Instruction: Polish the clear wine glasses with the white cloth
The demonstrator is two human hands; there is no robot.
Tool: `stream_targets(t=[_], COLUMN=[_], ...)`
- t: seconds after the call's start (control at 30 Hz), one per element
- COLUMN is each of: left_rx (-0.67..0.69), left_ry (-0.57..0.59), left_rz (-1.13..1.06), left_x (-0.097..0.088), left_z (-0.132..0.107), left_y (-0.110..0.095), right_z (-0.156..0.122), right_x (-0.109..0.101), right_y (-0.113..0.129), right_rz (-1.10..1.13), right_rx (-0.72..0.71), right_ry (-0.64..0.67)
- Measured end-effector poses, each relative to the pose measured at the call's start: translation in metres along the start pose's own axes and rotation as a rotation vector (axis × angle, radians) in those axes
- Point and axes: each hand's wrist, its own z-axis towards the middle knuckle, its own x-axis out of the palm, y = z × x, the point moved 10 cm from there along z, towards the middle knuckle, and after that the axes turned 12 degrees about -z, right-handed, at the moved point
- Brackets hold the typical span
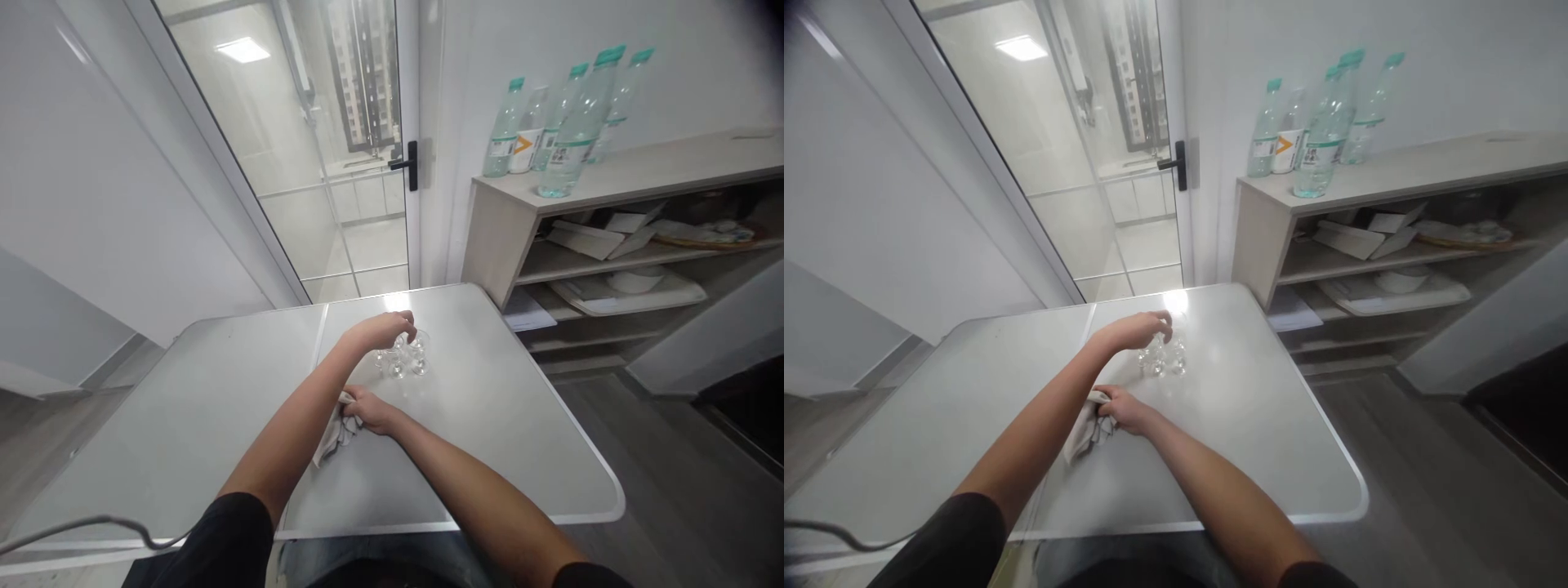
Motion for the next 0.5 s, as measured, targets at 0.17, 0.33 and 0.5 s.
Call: stream_targets(t=[0.17, 0.33, 0.5], left_rx=[-0.031, -0.075, -0.11], left_ry=[-0.095, -0.174, -0.215], left_rz=[-0.113, -0.184, -0.26], left_x=[-0.007, -0.008, -0.017], left_z=[-0.003, -0.013, -0.034], left_y=[0.013, 0.032, 0.047], right_z=[-0.005, -0.01, -0.012], right_x=[0.001, 0.002, 0.007], right_y=[0.007, 0.014, 0.022], right_rz=[-0.017, -0.051, -0.034], right_rx=[-0.001, 0.005, -0.047], right_ry=[-0.005, -0.012, 0.043])
